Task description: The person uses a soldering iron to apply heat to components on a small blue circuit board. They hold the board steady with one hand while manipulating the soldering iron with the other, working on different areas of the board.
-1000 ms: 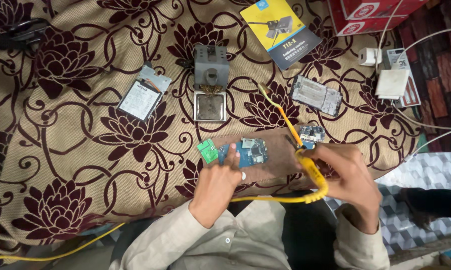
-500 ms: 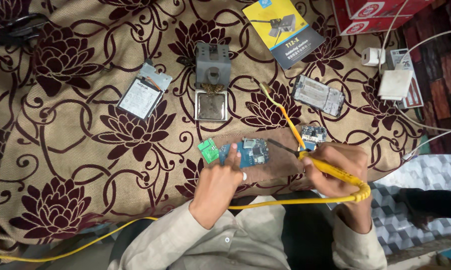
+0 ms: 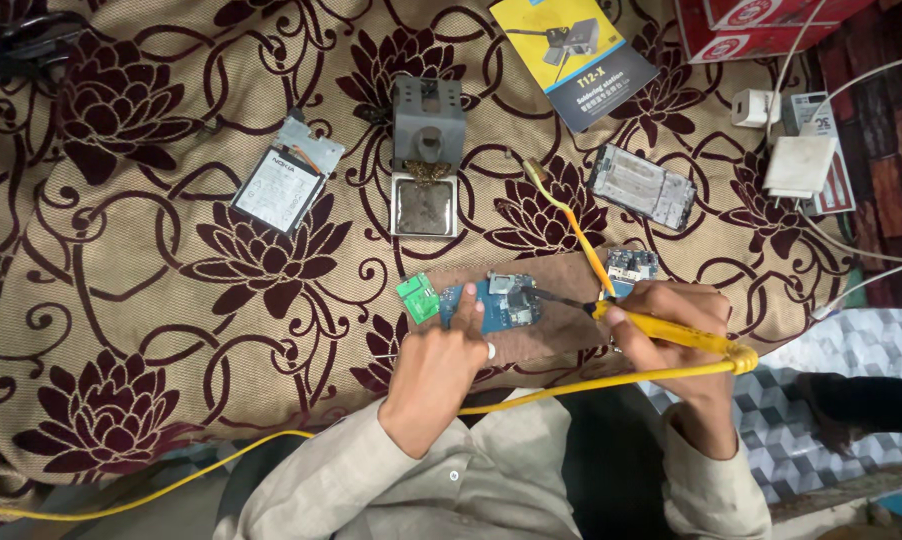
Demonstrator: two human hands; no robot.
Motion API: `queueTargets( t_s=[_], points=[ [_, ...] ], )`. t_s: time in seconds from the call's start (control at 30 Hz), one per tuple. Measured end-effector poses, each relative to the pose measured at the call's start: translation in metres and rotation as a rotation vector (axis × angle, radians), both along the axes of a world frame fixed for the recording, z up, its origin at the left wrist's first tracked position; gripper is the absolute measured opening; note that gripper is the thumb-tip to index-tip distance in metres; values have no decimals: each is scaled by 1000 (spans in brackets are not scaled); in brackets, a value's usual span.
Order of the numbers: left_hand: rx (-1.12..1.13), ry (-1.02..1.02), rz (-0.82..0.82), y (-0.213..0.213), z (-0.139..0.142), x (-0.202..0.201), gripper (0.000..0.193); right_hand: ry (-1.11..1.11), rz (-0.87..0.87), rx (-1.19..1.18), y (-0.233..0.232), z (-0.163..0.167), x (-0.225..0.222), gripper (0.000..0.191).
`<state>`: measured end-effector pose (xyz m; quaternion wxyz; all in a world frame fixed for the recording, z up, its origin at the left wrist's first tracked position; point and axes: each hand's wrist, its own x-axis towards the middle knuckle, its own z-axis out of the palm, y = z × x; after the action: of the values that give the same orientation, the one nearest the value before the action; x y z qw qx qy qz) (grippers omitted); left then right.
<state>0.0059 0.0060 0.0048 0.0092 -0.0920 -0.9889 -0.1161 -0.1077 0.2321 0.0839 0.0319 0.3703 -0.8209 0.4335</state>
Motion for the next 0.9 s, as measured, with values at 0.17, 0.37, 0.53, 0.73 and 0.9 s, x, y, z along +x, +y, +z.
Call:
queueTargets(
  t_s=[0.17,0.37,0.53,0.73,0.9],
  points=[
    [13,-16,0,0,0,0,21,-18,-10,-3,0,-1,0,17],
    [18,-9,-1,0,-1,0,21,9,-35,27,1,-2,0,15],
    [38,2,4,-1,-1,0,19,16,-10,9,0,-3,0,15],
    [31,-16,-9,-2,-1,-1,16,2,15,-5,-3,-2,-1,17],
    [55,-24,-8,-2,-1,-1,14,6,-15,-19,-4,0,1,22]
  ],
)
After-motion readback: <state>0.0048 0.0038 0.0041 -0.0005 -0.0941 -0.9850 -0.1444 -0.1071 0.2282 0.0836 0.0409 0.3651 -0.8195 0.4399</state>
